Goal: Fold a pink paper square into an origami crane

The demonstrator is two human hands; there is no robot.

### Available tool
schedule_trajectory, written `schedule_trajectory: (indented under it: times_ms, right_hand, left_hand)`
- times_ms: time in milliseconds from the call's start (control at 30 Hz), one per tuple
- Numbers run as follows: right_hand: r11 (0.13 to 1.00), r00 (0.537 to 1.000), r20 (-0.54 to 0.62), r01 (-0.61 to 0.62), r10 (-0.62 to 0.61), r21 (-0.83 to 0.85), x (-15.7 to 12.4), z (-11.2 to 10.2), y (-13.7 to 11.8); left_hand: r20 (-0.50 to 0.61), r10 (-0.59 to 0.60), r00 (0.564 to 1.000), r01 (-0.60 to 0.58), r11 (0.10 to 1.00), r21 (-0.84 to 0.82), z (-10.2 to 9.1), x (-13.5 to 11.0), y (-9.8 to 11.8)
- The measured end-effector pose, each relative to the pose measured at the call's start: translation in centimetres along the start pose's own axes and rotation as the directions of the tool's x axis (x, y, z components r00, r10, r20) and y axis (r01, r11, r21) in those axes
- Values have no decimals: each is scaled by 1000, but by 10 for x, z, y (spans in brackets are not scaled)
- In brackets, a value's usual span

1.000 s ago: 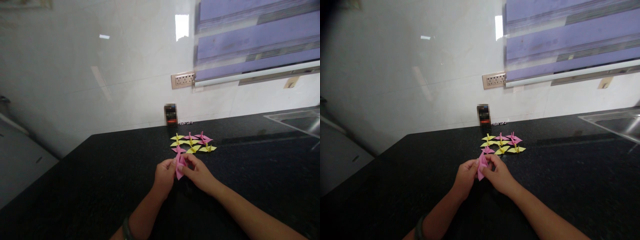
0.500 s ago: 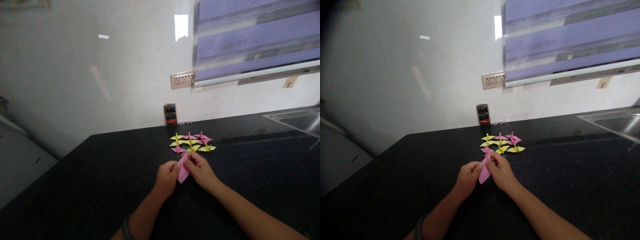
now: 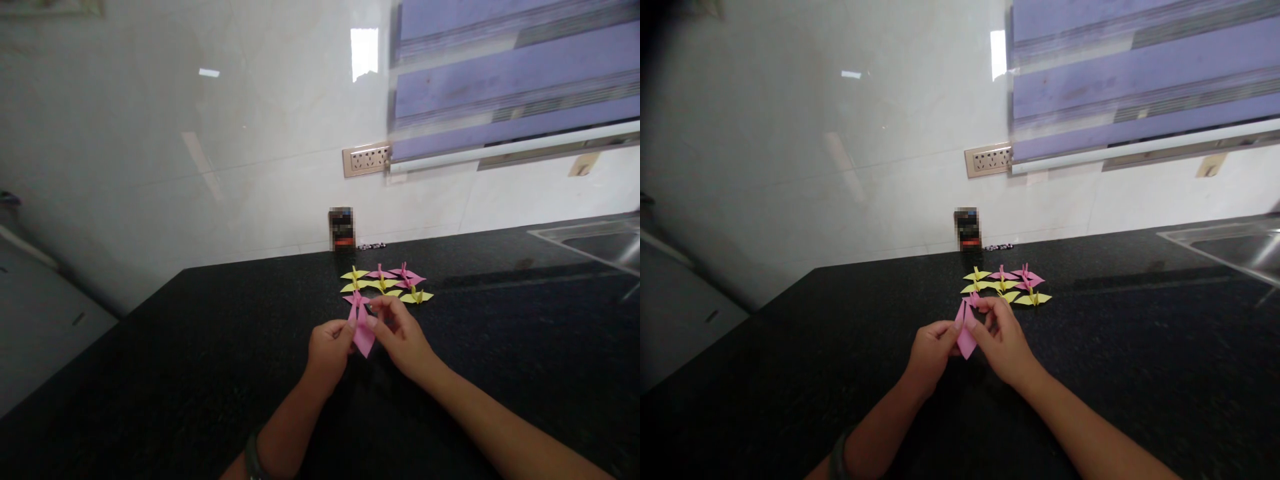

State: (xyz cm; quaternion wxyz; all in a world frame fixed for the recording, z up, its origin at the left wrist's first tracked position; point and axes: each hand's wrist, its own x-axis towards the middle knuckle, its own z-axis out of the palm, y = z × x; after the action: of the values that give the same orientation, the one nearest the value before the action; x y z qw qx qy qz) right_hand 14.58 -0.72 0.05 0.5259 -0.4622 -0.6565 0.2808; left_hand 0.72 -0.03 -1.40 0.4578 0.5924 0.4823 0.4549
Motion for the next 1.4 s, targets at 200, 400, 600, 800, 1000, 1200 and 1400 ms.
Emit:
schedule_trajectory:
  times_ms: [200,400,600,800,1000,1200,1400]
  right_hand:
    - [880,927,226,361,-300,-309,-5,-1,-6]
    - [810,897,215,441,-385,-387,-5,3,-4]
    - [791,864,237,502,-444,-350,-7,3,-11]
    - [868,905,123,425,-407,-255,-9,1,-10]
    - [989,999,-21,-48,45,-141,-2,6,5]
    - [964,999,28,-8,15,-266,-2,8,10]
    - [904,1000,16,20,-15,-428,-2,7,9]
  left_hand:
    - [-141,-26,990,11,995,-101,-1,4,0]
    - [-115,8,993,-16,997,-72,1,2,4]
    - [-155,17,988,-21,999,-30,0,1,7]
    - [-214,9,977,-28,996,-85,0,3,7]
    - [-157,-34,987,10,988,-151,1,2,3]
    - [-78,-15,997,10,998,-64,1,0,7]
    - [-16,48,999,-47,997,69,1,-3,10]
